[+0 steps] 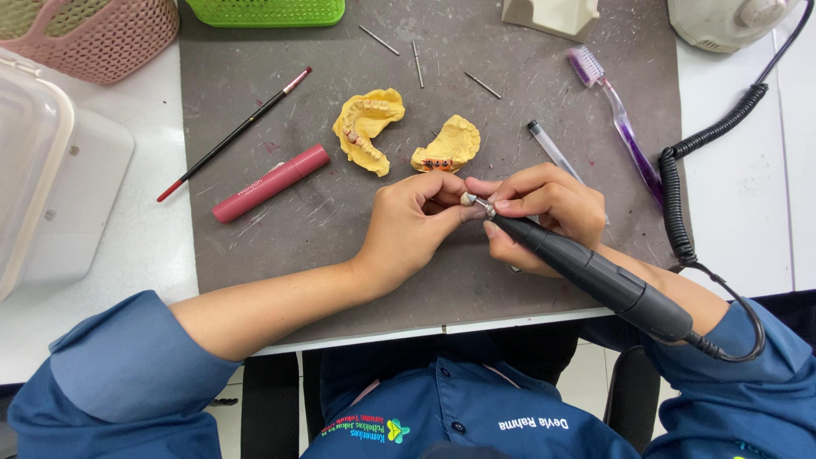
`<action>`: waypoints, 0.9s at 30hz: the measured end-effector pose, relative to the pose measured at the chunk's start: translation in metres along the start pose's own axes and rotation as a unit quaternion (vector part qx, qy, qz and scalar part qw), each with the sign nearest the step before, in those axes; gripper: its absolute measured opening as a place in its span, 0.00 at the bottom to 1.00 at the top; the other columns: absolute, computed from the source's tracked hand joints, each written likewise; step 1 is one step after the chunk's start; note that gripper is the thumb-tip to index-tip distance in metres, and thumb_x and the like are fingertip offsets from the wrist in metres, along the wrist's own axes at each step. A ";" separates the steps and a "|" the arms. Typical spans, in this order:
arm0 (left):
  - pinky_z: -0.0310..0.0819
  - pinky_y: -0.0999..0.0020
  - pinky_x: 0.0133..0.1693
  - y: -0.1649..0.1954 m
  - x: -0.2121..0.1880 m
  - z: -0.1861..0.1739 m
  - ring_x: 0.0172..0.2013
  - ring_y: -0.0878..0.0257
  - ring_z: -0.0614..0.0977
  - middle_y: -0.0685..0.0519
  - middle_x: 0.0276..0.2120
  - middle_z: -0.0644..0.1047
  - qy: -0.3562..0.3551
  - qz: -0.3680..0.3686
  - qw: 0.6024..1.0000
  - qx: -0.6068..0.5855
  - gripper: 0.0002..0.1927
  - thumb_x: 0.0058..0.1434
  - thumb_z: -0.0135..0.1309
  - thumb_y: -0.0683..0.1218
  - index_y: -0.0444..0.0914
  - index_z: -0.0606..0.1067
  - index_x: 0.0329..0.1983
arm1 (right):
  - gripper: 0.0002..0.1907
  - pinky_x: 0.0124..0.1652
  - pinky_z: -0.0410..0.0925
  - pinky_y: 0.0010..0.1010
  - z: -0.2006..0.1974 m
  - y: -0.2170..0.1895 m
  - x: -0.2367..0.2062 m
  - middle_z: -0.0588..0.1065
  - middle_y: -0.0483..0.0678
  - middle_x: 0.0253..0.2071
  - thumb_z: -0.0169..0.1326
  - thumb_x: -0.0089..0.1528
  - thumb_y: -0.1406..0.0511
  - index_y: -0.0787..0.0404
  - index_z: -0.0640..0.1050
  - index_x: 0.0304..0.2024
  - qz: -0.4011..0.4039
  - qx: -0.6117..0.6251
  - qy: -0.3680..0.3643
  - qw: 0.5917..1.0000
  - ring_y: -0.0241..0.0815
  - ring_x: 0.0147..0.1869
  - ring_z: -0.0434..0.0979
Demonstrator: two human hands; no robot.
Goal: The person uses a rotary handpiece to grind and shape a small dental prosthesis component, then places it into a yellow dental cast to check fit. They repeat the grinding and fitting steps several times, adjusting the component until it seats properly in the cast.
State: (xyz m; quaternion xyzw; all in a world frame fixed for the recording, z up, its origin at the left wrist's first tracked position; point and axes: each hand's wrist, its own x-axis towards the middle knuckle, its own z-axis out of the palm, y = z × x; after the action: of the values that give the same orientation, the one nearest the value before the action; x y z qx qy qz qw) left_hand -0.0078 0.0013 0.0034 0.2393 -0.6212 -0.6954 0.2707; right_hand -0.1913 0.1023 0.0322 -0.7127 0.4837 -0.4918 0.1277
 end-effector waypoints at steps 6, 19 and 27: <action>0.78 0.76 0.39 0.000 0.000 -0.001 0.36 0.72 0.82 0.53 0.34 0.83 -0.006 0.012 1.000 0.001 0.07 0.62 0.63 0.39 0.33 0.80 0.42 | 0.14 0.53 0.81 0.36 0.002 0.000 -0.002 0.74 0.55 0.44 0.64 0.57 0.77 0.67 0.72 0.39 0.011 0.009 0.009 1.000 0.52 0.52 0.85; 0.72 0.74 0.34 0.004 0.002 -0.003 0.31 0.70 0.77 0.55 0.33 0.76 0.014 0.053 0.994 0.097 0.08 0.60 0.64 0.40 0.35 0.81 0.42 | 0.12 0.53 0.80 0.34 -0.005 0.002 -0.002 0.75 0.55 0.44 0.63 0.57 0.76 0.68 0.72 0.39 0.064 0.050 -0.018 0.997 0.54 0.56 0.84; 0.70 0.73 0.33 0.003 0.001 -0.002 0.30 0.69 0.76 0.54 0.32 0.75 0.022 0.057 0.992 0.114 0.08 0.59 0.65 0.39 0.35 0.82 0.42 | 0.12 0.53 0.80 0.34 -0.003 0.001 -0.005 0.76 0.56 0.44 0.64 0.58 0.75 0.68 0.73 0.39 0.078 0.041 -0.006 0.996 0.55 0.57 0.84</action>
State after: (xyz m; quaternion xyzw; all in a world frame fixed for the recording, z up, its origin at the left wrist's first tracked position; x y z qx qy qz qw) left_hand -0.0074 -0.0010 0.0063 0.2481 -0.7027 -0.5981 0.2947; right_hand -0.1949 0.1065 0.0303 -0.6695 0.5167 -0.4958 0.1976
